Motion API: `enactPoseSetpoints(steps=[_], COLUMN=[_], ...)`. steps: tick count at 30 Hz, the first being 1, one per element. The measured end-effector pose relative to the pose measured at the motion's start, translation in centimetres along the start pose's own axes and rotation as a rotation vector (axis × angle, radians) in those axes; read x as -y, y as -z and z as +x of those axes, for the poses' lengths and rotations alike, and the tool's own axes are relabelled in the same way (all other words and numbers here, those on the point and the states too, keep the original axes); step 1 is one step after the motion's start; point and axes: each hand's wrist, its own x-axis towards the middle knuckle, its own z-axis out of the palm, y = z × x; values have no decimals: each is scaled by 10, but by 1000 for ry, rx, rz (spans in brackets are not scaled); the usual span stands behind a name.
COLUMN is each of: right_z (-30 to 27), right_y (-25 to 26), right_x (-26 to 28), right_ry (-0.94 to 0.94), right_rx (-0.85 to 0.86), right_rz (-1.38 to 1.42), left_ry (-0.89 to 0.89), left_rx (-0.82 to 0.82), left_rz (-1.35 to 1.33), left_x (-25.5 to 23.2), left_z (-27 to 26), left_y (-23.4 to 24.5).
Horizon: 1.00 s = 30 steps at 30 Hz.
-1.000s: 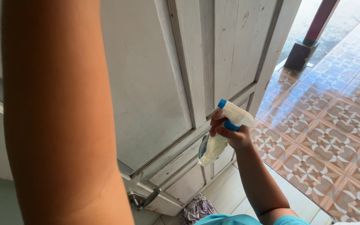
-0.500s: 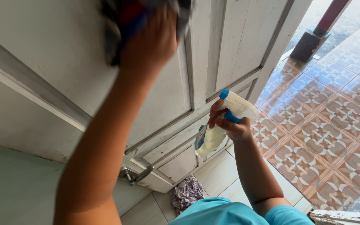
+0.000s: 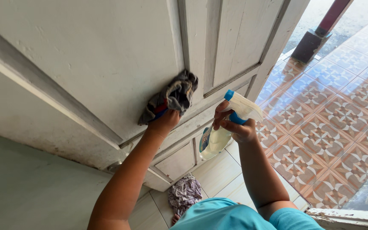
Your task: The person cleans a white wooden door by spraying a cleaning solution from a bottle and wiping the surface with a cloth. They work systematically from the top panels down to the lower sections, including the door handle area.
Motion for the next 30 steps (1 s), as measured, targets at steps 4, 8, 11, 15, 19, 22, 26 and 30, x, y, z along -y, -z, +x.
enactPoseSetpoints(steps=[4,8,11,15,19,22,26,30], right_z=[-5,-6,-4,1,6,12,19,22], right_y=[-1,-4,-3,-2,-7,-14,-30,-42], right_x=[-6,-16,-23,-30,-35,-38,-46,-61], right_ry=[-59,-98,-107,-88,-110,-97,-134,-151], right_rx=[12,19,31,61,70,145,179,196], right_rz=[-2,-7,-3,20,29,1,28,37], left_ry=[-340,-599,-541,-381,273,158,363,418], left_rx=[96,193,230,260,191,-202,9,-232], left_rz=[777,1197,1106,1001,-121,-320,-365,-73], left_x=[-12,-6,7,33,83,127,178,226], left_z=[-10,-10,-5,10,32,50,74,102], left_y=[24,41,52,77,108,138,192,249])
